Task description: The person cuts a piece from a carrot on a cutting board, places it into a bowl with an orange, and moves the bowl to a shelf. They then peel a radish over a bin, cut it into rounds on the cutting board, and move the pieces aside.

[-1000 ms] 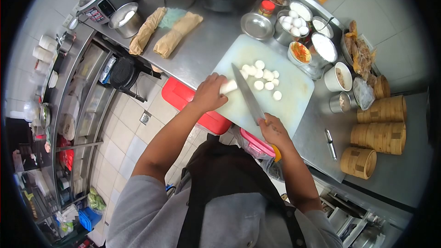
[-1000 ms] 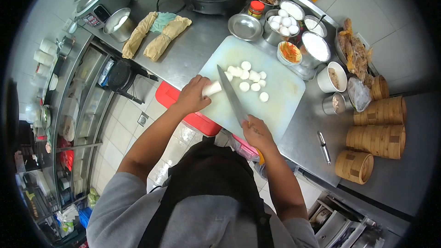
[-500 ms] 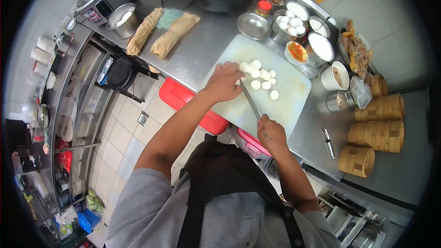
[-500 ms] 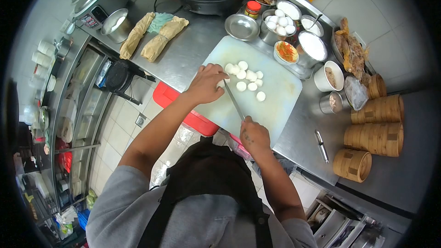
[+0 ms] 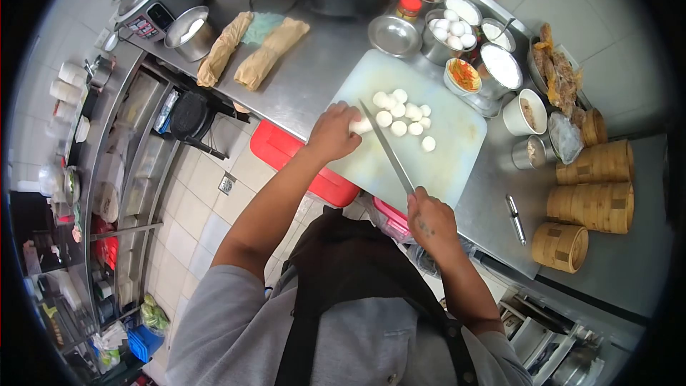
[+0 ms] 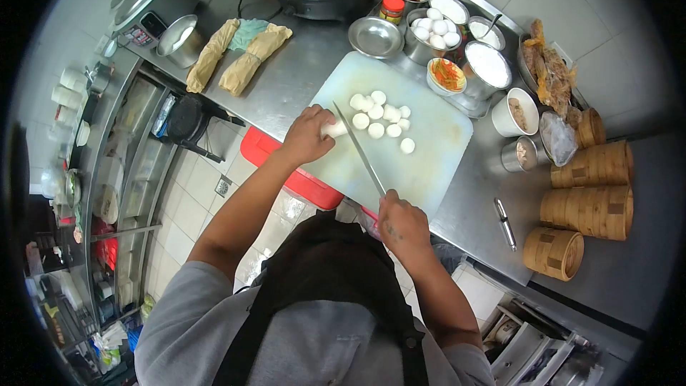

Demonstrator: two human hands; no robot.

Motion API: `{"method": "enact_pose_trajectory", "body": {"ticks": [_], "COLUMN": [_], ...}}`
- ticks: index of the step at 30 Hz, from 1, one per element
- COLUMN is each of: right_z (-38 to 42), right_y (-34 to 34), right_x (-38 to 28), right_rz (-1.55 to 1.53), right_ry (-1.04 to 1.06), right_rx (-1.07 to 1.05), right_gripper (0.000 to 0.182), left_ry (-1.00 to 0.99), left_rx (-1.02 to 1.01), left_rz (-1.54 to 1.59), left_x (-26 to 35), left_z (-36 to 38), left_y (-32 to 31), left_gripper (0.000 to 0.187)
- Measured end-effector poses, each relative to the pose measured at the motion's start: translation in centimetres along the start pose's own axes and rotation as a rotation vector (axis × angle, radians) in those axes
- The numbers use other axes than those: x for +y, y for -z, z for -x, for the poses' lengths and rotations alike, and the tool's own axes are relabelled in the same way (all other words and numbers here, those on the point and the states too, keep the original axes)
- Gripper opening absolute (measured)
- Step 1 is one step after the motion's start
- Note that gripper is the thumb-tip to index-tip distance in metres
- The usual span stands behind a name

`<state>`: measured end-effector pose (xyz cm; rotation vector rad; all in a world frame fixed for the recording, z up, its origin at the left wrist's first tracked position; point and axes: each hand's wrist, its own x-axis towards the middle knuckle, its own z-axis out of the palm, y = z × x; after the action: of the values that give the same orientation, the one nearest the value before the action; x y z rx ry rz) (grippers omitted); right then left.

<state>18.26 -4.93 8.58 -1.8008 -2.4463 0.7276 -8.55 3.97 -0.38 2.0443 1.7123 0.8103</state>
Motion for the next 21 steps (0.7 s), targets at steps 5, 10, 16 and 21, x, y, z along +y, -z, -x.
{"method": "enact_pose_trajectory", "body": {"ticks": [5, 10, 16, 21], "right_z": [0.4, 0.5, -2.6, -3.7], "right_y": [0.0, 0.5, -3.8, -5.1], "right_x": [-0.2, -0.6, 1.2, 1.4], "right_rz": [0.060, 0.053, -0.024, -0.090], "right_ry": [0.024, 0.038, 0.060, 0.035], "right_rx": [-0.040, -0.062, -0.083, -0.041], "right_gripper": [0.023, 0.022, 0.024, 0.024], "left_ry": [0.006, -0.019, -0.059, -0.052], "left_rx": [0.024, 0.049, 0.079, 0.025], "left_rz": [0.000, 0.016, 0.022, 0.000], "left_x": [0.4, 0.4, 0.7, 1.3], "left_z": [0.0, 0.0, 0.3, 0.5], "left_y": [-0.2, -0.3, -0.3, 0.2], "left_gripper": [0.033, 0.032, 0.031, 0.052]}}
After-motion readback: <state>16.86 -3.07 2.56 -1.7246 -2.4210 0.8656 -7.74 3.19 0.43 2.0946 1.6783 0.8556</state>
